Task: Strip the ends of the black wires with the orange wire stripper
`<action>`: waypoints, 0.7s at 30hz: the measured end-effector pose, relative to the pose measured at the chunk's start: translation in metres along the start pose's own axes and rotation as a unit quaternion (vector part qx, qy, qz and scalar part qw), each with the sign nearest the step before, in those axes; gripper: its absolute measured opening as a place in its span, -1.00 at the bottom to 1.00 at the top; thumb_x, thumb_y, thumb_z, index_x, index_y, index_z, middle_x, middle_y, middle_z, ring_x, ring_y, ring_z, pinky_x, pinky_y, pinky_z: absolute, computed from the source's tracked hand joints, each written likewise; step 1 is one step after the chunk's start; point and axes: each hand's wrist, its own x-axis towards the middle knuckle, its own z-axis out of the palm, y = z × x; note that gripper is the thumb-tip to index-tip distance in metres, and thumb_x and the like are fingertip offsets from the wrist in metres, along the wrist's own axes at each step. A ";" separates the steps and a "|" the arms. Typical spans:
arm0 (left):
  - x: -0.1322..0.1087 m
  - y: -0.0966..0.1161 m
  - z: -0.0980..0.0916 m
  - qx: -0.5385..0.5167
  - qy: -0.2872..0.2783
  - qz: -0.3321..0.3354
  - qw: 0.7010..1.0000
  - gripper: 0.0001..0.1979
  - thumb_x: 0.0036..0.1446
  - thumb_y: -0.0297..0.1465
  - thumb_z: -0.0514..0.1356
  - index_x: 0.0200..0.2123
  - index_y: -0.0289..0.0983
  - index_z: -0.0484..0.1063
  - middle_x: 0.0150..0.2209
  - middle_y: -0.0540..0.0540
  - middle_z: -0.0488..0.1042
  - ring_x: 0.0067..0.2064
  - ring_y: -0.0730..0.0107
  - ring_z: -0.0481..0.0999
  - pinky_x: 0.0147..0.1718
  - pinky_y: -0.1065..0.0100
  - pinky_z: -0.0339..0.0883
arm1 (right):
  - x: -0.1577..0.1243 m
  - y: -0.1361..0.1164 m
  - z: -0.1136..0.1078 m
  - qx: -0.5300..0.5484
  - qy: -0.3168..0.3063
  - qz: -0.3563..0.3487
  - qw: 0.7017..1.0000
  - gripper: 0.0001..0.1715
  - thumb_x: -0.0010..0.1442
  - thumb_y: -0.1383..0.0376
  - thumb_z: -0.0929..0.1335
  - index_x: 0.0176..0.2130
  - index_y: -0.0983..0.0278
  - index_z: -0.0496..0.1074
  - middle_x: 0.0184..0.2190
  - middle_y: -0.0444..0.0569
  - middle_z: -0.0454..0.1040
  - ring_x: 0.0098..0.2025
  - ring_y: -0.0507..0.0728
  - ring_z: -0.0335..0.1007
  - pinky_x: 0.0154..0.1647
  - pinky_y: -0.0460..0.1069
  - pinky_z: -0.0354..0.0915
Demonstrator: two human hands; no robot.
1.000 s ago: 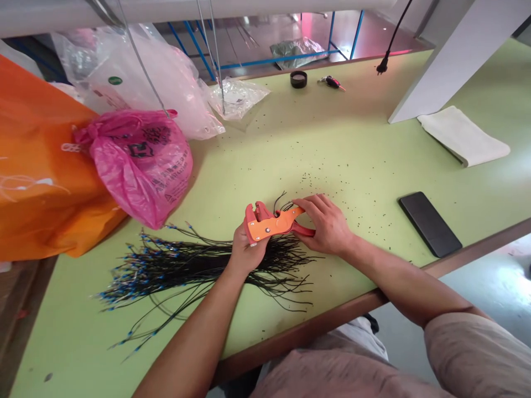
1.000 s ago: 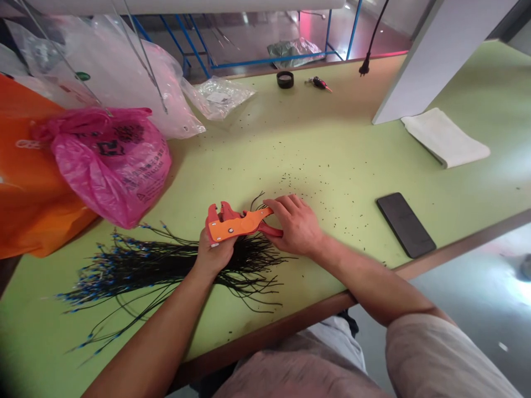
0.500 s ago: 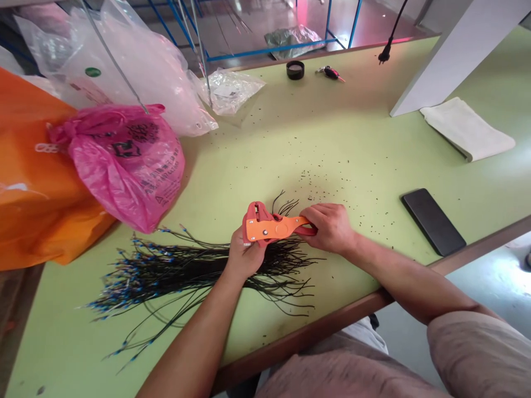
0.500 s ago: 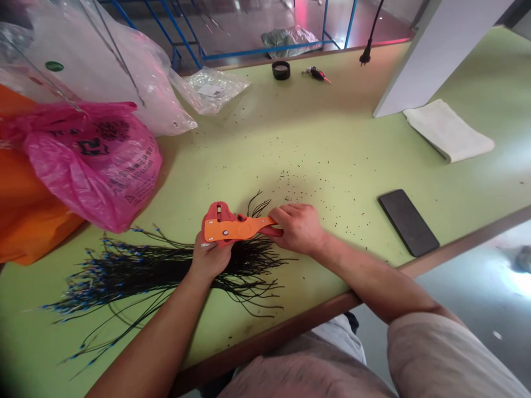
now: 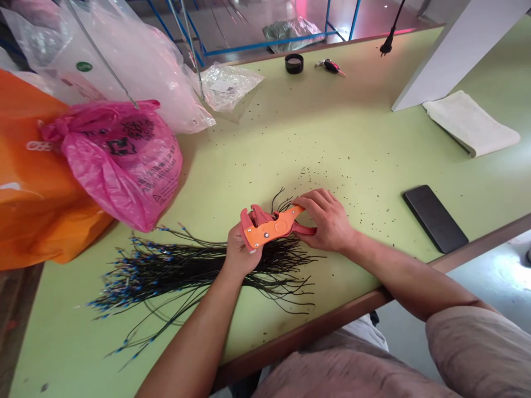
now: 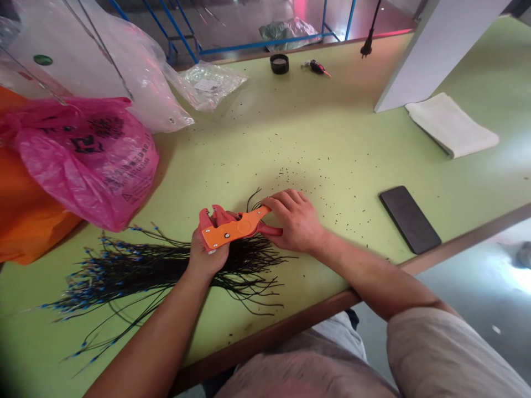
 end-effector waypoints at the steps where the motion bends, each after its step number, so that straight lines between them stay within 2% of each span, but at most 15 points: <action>1: 0.000 -0.002 0.001 -0.014 0.006 0.000 1.000 -0.50 0.06 0.06 0.60 -0.36 -0.23 0.59 -0.29 -0.16 0.71 -0.24 0.26 0.73 -0.10 0.27 0.71 | 0.000 0.000 0.000 0.002 -0.003 0.000 1.000 -0.51 0.46 -0.01 0.46 0.20 0.22 0.49 0.01 0.15 0.68 -0.01 0.31 0.53 0.05 0.23 0.44; 6: -0.002 -0.012 0.002 -0.065 0.036 -0.031 0.997 -0.56 -0.02 -0.06 0.66 -0.34 -0.18 0.58 -0.31 -0.11 0.70 -0.22 0.23 0.73 -0.02 0.21 0.71 | -0.001 -0.001 -0.002 0.016 -0.019 -0.001 1.000 -0.50 0.45 -0.01 0.45 0.19 0.24 0.50 -0.02 0.14 0.69 -0.07 0.27 0.53 -0.01 0.18 0.42; 9: -0.002 -0.013 0.002 -0.079 0.031 -0.033 0.996 -0.58 -0.02 -0.08 0.66 -0.32 -0.16 0.60 -0.30 -0.10 0.68 -0.18 0.21 0.72 0.00 0.18 0.71 | 0.001 -0.001 -0.005 0.007 -0.022 -0.008 1.000 -0.52 0.46 -0.03 0.43 0.14 0.25 0.53 -0.06 0.12 0.71 -0.11 0.24 0.54 -0.04 0.15 0.39; 13: -0.001 -0.006 0.004 -0.114 0.008 -0.031 0.993 -0.57 -0.09 -0.05 0.69 -0.40 -0.17 0.64 -0.35 -0.08 0.65 -0.29 0.26 0.67 -0.13 0.21 0.72 | 0.001 0.000 -0.006 -0.024 -0.028 -0.015 0.999 -0.58 0.47 -0.06 0.43 -0.05 0.24 0.58 -0.32 -0.01 0.66 -0.33 0.13 0.43 -0.20 0.08 0.28; 17: 0.000 0.000 0.006 -0.143 0.004 -0.062 0.988 -0.52 -0.06 0.11 0.64 -0.44 -0.14 0.68 -0.42 -0.06 0.64 -0.37 0.29 0.64 -0.29 0.24 0.70 | -0.002 0.003 -0.003 -0.041 -0.038 0.001 0.998 -0.48 0.49 -0.12 0.39 -0.29 0.22 0.54 -0.52 -0.11 0.50 -0.50 0.05 0.20 -0.34 0.04 0.13; 19: -0.001 0.002 0.006 -0.134 0.000 -0.074 0.988 -0.50 -0.05 0.16 0.62 -0.43 -0.13 0.70 -0.43 -0.07 0.64 -0.37 0.26 0.66 -0.30 0.22 0.71 | -0.003 0.004 -0.001 -0.039 -0.040 0.007 0.998 -0.43 0.52 -0.14 0.36 -0.32 0.22 0.53 -0.54 -0.13 0.46 -0.51 0.04 0.16 -0.35 0.04 0.11; 21: 0.000 0.004 0.006 -0.115 -0.006 -0.080 0.990 -0.51 -0.10 0.12 0.65 -0.41 -0.15 0.71 -0.38 -0.11 0.69 -0.33 0.23 0.69 -0.27 0.21 0.72 | -0.002 0.005 0.000 -0.031 -0.025 0.001 0.999 -0.44 0.53 -0.16 0.36 -0.24 0.22 0.56 -0.49 -0.09 0.51 -0.46 0.06 0.24 -0.32 0.04 0.17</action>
